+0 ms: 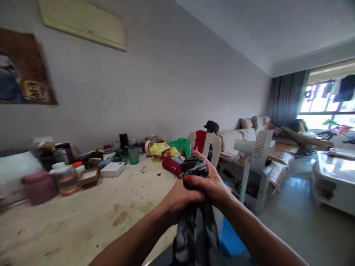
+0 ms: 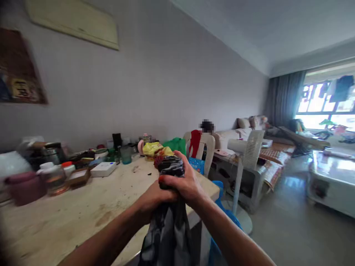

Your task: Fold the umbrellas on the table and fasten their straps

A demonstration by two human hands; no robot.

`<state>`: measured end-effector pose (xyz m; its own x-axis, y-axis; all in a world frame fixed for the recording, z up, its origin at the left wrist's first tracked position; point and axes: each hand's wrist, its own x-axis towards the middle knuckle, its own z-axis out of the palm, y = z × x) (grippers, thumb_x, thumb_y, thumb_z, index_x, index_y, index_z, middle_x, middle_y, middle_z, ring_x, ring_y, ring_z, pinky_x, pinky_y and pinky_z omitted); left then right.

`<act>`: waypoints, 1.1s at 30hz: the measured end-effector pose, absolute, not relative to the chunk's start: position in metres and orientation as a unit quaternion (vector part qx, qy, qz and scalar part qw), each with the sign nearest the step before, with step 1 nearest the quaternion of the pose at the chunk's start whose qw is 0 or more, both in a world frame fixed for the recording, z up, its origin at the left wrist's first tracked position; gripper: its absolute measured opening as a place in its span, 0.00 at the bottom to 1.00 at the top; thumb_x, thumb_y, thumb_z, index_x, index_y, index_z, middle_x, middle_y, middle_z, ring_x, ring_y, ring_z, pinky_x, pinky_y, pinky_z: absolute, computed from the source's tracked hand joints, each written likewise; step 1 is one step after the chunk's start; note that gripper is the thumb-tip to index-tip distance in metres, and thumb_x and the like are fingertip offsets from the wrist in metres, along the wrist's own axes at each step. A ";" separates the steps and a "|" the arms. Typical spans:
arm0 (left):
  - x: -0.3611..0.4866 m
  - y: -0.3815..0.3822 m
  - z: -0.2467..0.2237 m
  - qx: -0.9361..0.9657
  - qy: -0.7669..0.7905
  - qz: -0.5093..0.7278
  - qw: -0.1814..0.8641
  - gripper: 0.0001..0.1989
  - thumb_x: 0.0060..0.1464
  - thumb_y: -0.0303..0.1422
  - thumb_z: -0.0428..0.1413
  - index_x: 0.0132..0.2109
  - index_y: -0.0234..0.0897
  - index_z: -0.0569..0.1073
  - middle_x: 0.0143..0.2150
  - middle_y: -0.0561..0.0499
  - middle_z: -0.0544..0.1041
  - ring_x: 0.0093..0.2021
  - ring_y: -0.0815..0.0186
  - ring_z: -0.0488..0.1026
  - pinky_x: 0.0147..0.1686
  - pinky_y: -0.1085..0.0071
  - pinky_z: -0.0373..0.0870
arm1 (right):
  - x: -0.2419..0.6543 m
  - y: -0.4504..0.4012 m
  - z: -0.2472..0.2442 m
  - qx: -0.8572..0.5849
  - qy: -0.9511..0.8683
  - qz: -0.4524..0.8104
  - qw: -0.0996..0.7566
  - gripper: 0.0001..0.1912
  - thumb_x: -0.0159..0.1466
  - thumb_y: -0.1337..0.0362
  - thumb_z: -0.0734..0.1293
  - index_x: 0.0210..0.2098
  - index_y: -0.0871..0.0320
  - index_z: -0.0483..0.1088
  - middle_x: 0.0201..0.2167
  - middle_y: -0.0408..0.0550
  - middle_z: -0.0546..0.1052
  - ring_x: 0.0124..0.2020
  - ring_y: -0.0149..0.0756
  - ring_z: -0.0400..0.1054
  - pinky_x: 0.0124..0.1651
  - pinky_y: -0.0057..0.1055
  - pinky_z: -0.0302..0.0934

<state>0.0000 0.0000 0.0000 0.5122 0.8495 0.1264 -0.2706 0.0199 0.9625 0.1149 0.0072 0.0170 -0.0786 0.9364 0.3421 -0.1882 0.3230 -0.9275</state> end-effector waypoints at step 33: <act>0.020 0.002 -0.053 0.598 0.228 0.334 0.692 0.27 0.38 0.42 0.68 0.44 0.32 0.72 0.34 0.48 0.74 0.32 0.66 0.71 0.34 0.71 0.67 | 0.150 0.020 0.012 -0.350 -0.404 0.439 0.722 0.21 0.39 0.60 0.77 0.31 0.59 0.70 0.21 0.39 0.74 0.19 0.29 0.64 0.22 0.28 0.62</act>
